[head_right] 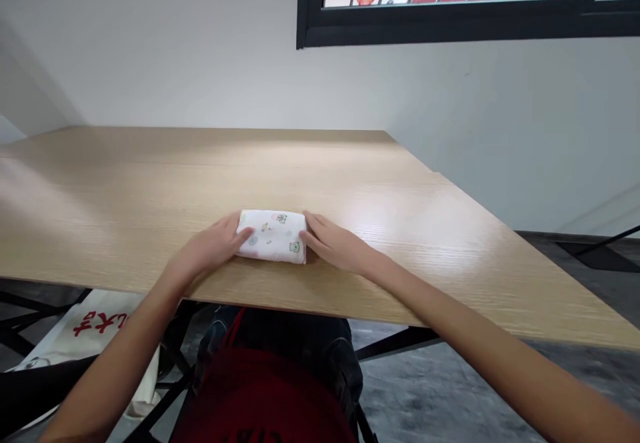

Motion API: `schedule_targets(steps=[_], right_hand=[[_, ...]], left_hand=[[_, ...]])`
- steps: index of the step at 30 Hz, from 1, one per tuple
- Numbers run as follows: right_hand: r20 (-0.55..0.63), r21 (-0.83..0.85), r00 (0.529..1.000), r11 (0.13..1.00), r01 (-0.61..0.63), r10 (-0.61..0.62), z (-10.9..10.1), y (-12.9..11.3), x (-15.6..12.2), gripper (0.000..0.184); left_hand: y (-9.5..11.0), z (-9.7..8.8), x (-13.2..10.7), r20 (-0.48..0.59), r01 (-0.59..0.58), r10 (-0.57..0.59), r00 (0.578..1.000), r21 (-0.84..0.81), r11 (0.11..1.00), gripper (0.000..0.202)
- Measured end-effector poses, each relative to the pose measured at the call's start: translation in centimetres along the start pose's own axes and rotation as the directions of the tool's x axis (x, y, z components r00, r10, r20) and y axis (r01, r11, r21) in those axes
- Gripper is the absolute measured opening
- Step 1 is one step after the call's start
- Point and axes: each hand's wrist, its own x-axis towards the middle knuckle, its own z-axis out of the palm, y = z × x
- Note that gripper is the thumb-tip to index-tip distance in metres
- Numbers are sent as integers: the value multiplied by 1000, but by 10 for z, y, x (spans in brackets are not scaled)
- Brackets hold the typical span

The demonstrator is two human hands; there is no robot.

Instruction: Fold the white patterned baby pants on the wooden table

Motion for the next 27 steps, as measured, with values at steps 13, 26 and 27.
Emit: schedule_targets(steps=[13, 26, 27], right_hand=[[-216, -127, 973, 990, 58, -84, 21, -49, -26, 32], [-13, 104, 994, 989, 109, -108, 23, -79, -20, 56], [-64, 160, 996, 984, 75, -65, 27, -83, -23, 57]], left_hand=[[42, -12, -10, 9, 132, -133, 991, 51, 990, 34], [31, 26, -44, -200, -28, 6, 980, -109, 994, 29], [36, 29, -41, -211, -64, 21, 977, -198, 978, 30]])
